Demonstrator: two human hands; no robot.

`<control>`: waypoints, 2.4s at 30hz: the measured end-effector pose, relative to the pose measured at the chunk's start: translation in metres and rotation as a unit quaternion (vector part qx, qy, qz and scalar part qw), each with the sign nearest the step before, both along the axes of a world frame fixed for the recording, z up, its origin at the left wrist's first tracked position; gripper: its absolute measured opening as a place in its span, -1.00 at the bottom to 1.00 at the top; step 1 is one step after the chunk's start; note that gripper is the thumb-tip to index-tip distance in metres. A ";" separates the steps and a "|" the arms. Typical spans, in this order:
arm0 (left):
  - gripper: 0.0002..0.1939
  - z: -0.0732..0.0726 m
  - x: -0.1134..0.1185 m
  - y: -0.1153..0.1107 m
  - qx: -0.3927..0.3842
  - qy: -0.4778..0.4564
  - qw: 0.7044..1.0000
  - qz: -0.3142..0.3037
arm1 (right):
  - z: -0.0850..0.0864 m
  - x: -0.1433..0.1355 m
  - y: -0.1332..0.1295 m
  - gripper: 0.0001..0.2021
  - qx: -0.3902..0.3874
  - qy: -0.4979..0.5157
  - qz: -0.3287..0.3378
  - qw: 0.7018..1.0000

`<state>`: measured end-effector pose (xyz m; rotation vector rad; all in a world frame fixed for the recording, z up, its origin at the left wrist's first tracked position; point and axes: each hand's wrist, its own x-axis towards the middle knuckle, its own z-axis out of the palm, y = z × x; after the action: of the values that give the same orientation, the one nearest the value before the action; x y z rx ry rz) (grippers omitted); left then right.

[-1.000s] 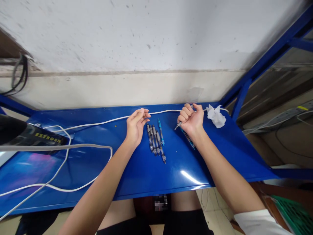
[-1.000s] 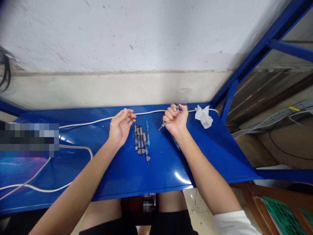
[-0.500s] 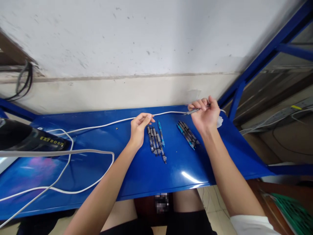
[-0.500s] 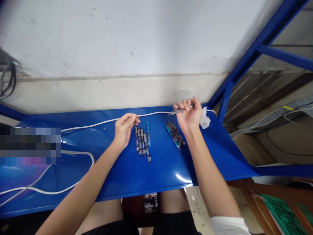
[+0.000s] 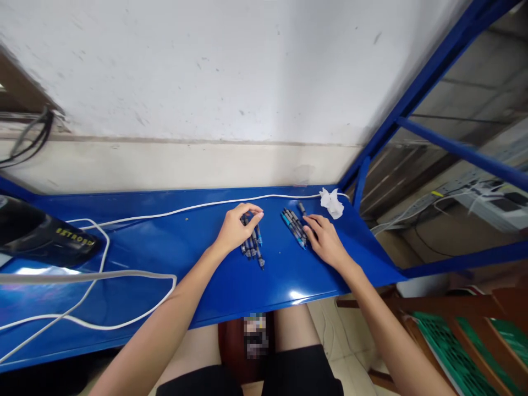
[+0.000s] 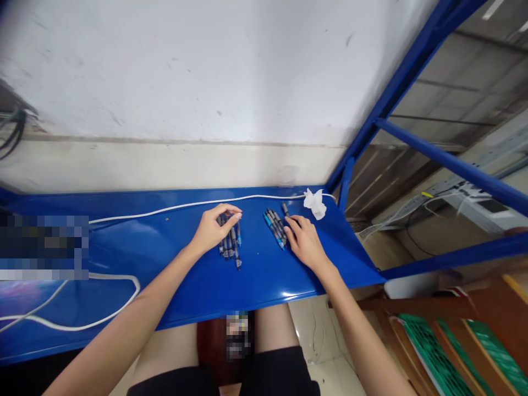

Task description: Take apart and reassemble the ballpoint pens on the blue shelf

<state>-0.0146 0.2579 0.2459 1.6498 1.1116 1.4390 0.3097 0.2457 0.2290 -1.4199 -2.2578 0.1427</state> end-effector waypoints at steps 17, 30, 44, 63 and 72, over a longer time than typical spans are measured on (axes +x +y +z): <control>-0.88 -0.008 -0.001 0.003 0.073 0.102 0.992 -0.023 | 0.000 -0.071 0.006 -0.19 -0.081 -0.134 -0.031 0.987; -0.78 -0.015 -0.004 0.006 0.135 0.251 0.958 -0.006 | -0.003 -0.118 -0.016 -0.12 -0.059 -0.168 -0.073 0.981; -0.81 -0.014 -0.006 0.007 0.130 0.276 0.952 0.005 | 0.006 -0.114 -0.019 -0.18 -0.069 -0.169 -0.070 0.981; -0.74 -0.020 -0.014 0.011 0.116 0.322 0.937 -0.070 | 0.007 -0.122 -0.028 -0.28 -0.008 -0.128 -0.021 0.991; -0.67 -0.020 -0.032 0.022 0.088 0.303 0.948 -0.047 | 0.027 -0.169 -0.033 -0.63 0.000 -0.054 0.054 0.997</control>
<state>-0.0461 0.2796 0.2259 2.3336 1.2225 1.0099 0.1409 0.2123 0.2557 -1.3346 -2.4248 0.1028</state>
